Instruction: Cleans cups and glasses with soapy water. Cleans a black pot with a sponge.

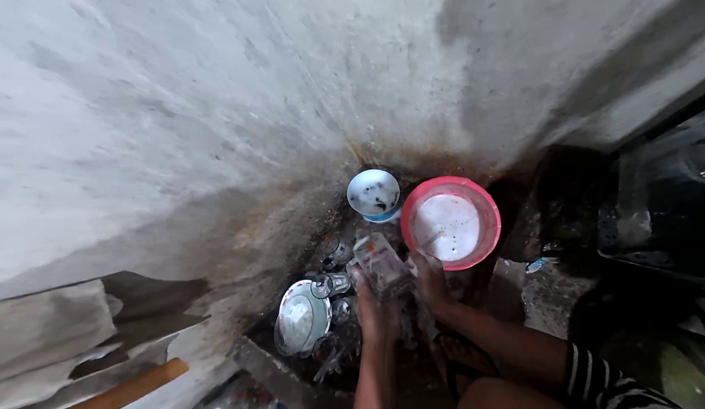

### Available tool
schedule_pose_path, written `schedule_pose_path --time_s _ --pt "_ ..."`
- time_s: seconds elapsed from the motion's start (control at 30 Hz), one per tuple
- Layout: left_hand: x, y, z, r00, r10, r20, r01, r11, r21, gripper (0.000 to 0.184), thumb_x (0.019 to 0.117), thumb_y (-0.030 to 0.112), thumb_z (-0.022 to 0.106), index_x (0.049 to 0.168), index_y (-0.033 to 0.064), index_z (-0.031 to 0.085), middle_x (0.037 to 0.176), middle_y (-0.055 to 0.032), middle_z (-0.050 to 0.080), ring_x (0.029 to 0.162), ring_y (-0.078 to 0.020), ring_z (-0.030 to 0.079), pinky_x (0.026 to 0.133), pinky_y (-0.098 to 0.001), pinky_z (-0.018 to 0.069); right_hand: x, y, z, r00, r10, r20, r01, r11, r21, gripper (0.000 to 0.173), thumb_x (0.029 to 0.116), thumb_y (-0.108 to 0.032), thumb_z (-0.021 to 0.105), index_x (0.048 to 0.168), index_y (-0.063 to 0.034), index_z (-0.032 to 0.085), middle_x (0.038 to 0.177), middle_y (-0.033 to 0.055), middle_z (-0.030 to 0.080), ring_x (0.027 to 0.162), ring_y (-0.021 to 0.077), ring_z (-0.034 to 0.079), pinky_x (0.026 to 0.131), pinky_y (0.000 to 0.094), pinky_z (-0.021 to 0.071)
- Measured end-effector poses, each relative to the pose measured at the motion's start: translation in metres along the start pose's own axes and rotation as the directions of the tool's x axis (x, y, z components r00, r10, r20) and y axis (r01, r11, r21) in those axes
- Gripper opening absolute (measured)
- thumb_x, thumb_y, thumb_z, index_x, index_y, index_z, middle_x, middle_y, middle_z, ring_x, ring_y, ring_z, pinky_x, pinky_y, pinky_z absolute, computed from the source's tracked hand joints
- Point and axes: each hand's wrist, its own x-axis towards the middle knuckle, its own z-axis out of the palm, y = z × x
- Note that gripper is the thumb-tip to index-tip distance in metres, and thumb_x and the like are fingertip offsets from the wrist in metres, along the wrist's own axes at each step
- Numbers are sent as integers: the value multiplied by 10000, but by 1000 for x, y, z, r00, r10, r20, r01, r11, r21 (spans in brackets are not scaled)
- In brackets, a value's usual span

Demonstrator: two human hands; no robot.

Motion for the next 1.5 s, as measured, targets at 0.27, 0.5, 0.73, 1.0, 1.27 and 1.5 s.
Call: schedule_pose_path --time_s 0.27,0.5,0.73,1.0,1.27,1.5 --pt "6 17 12 994 -91 -53 69 945 -319 431 1100 464 331 1144 133 604 900 -32 708 791 -137 710 679 -337 615 -1 13 11 500 -826 260 852 415 -318 336 980 -478 626 999 -171 763 1072 113 708 1082 226 667 977 403 545" --pt "17 0 -29 977 38 -209 -45 999 -29 267 1056 190 532 1259 18 562 1081 -130 677 965 -224 676 833 -433 588 6 32 -18 810 -363 460 569 674 -471 349 1046 -233 492 1111 37 703 1059 182 725 1021 280 710 916 448 584" --pt "28 3 -76 973 222 61 -216 789 576 304 987 213 681 1201 -3 661 1006 -68 714 891 -113 685 828 -312 592 69 -11 -7 524 25 851 619 676 -401 797 954 -551 665 1615 -238 347 1540 91 511 1349 237 556 1129 473 462" --pt "17 58 -129 853 332 402 -512 384 769 525 905 323 791 1332 71 621 1403 -80 621 1280 -203 603 1092 -421 518 54 -12 18 568 121 814 593 625 -507 512 910 -553 723 1157 -106 753 1283 109 662 1179 244 637 1038 490 522" --pt "-134 35 -303 437 469 -767 200 781 591 366 1032 295 619 1207 -26 622 1101 -178 657 979 -242 638 878 -440 534 42 26 51 700 288 653 625 197 -756 488 995 -490 626 1203 -57 717 1477 221 506 1149 427 639 971 623 516" --pt "-183 -93 -331 213 -184 -960 260 957 -126 602 1084 441 450 1455 -33 463 1447 -279 493 1273 -416 509 1006 -625 443 38 61 85 614 356 704 718 117 -686 436 1017 -409 594 1247 -54 699 1491 205 514 1211 433 614 1000 638 494"
